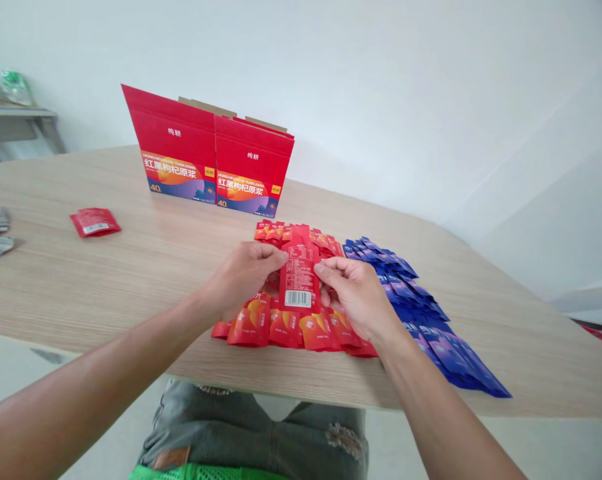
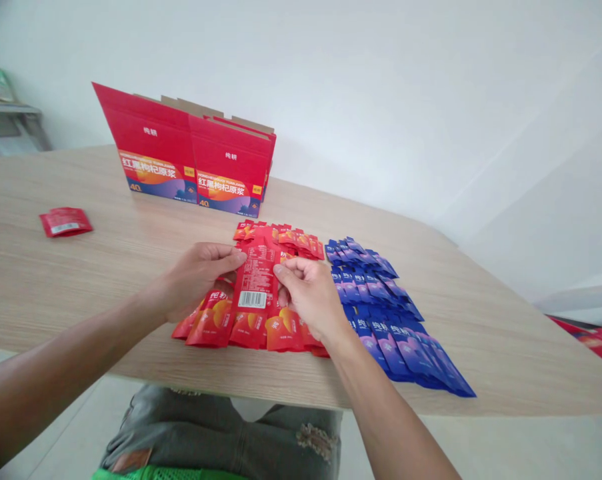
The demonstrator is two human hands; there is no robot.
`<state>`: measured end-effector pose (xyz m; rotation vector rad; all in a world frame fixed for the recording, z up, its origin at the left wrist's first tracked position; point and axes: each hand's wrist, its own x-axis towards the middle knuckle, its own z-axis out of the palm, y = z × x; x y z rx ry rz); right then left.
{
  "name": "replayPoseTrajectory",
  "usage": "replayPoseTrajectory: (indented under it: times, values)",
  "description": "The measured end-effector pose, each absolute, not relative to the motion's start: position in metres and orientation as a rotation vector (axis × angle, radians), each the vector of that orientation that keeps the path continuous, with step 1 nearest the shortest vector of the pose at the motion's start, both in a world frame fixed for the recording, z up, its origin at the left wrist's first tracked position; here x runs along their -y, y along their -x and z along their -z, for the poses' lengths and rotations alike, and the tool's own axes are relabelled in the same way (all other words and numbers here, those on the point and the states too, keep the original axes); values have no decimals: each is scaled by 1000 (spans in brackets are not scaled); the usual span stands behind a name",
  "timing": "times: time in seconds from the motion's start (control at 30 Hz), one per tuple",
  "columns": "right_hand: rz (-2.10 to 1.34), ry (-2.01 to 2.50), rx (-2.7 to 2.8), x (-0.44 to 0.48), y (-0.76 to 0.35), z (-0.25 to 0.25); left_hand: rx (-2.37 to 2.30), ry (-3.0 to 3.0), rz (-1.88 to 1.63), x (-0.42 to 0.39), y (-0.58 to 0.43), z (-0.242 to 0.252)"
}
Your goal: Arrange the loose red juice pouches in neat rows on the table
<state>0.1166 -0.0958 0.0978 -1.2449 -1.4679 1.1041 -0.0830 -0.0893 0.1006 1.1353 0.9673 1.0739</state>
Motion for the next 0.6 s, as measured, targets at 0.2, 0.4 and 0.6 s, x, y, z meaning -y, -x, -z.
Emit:
replayPoseTrajectory:
  times: [0.2, 0.4, 0.6]
  values:
    - [-766, 1270, 1517, 105, -128, -111, -1057, -1135, -1137, 94, 62, -113]
    - [-461, 1193, 1787, 110, -103, -128, -629, -849, -1043, 106, 40, -117]
    - [-515, 1077, 2027, 122, -117, -119, -719, -479, -1027, 112, 42, -110]
